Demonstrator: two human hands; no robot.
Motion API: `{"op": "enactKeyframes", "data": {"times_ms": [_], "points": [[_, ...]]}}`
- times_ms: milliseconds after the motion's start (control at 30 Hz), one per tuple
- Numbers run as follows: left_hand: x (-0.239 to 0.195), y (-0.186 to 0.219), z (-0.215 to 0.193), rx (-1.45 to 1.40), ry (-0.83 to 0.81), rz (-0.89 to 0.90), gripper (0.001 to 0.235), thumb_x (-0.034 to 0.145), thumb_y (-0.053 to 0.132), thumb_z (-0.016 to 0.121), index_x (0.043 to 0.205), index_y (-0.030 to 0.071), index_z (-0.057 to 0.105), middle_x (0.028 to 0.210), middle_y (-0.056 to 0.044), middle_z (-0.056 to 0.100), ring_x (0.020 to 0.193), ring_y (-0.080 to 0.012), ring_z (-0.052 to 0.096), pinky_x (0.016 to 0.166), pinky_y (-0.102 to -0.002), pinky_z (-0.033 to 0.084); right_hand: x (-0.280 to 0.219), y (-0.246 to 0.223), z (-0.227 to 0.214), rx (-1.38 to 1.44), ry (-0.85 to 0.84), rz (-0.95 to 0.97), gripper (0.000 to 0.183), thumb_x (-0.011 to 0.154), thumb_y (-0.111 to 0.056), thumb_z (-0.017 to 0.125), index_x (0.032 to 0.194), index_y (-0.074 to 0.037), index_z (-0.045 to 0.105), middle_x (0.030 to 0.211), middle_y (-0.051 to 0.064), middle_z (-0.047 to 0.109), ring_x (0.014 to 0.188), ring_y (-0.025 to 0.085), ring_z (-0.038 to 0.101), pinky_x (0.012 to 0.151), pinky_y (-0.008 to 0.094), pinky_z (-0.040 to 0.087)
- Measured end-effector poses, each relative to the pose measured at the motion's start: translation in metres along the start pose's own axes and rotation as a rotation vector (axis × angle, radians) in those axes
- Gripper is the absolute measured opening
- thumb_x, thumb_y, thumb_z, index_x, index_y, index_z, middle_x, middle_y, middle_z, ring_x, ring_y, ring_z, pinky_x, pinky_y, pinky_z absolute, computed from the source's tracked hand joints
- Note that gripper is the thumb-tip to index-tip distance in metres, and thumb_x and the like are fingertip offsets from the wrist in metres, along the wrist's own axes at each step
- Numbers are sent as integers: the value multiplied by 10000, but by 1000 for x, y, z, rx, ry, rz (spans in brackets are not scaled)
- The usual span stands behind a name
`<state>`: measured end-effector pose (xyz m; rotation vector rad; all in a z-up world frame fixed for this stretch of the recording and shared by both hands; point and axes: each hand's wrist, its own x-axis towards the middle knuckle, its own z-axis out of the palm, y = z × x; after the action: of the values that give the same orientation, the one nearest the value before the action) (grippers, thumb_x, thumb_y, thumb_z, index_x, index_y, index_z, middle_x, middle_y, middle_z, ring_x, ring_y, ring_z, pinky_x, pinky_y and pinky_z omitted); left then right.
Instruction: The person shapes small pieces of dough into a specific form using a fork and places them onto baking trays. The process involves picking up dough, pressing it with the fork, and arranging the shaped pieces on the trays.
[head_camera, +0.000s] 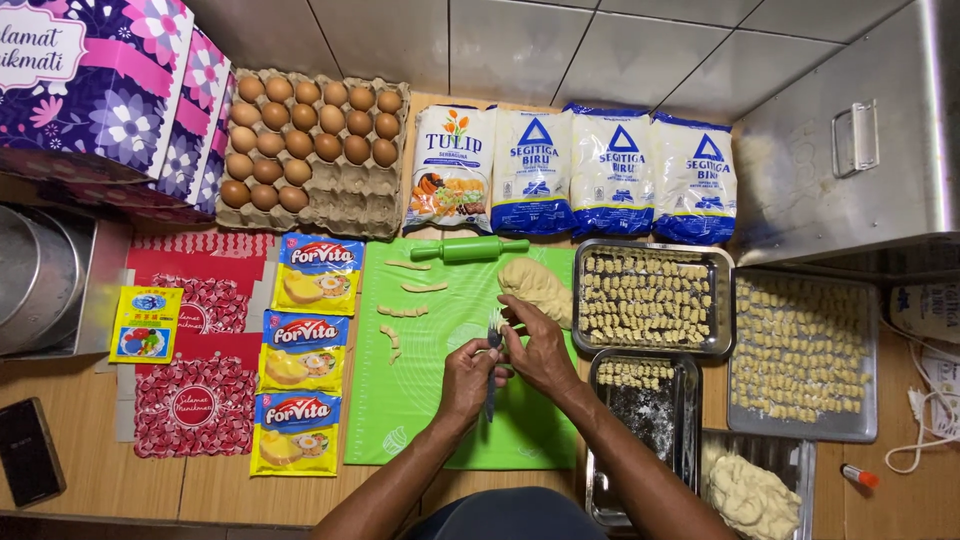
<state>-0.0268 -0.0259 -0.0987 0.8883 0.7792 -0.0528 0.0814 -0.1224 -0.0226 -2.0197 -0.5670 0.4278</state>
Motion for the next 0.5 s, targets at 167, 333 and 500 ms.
{"op": "enactKeyframes", "data": {"times_ms": [167, 333, 500], "points": [[2, -3, 3, -3, -7, -3, 166, 981, 82, 591, 1096, 14, 691, 868, -150, 756, 686, -196, 767, 592, -284, 674, -2, 20, 4, 12, 58, 41, 255, 948, -107, 694, 1202, -86, 679, 963, 178, 735, 912, 362, 747, 749, 439, 645], [6, -8, 4, -11, -11, 2, 169, 980, 79, 595, 1099, 6, 689, 861, -148, 747, 678, -197, 763, 584, -284, 674, 1, 32, 8, -136, 92, -83, 56, 933, -174, 745, 967, -146, 710, 808, 85, 737, 786, 298, 756, 679, 395, 629], [7, -5, 3, -17, -8, 4, 177, 978, 75, 596, 1108, -8, 682, 849, -147, 732, 663, -199, 758, 571, -285, 676, 4, 28, 7, -246, 112, -189, 21, 934, -202, 751, 935, -199, 730, 811, 4, 722, 796, 216, 750, 717, 341, 614]]}}
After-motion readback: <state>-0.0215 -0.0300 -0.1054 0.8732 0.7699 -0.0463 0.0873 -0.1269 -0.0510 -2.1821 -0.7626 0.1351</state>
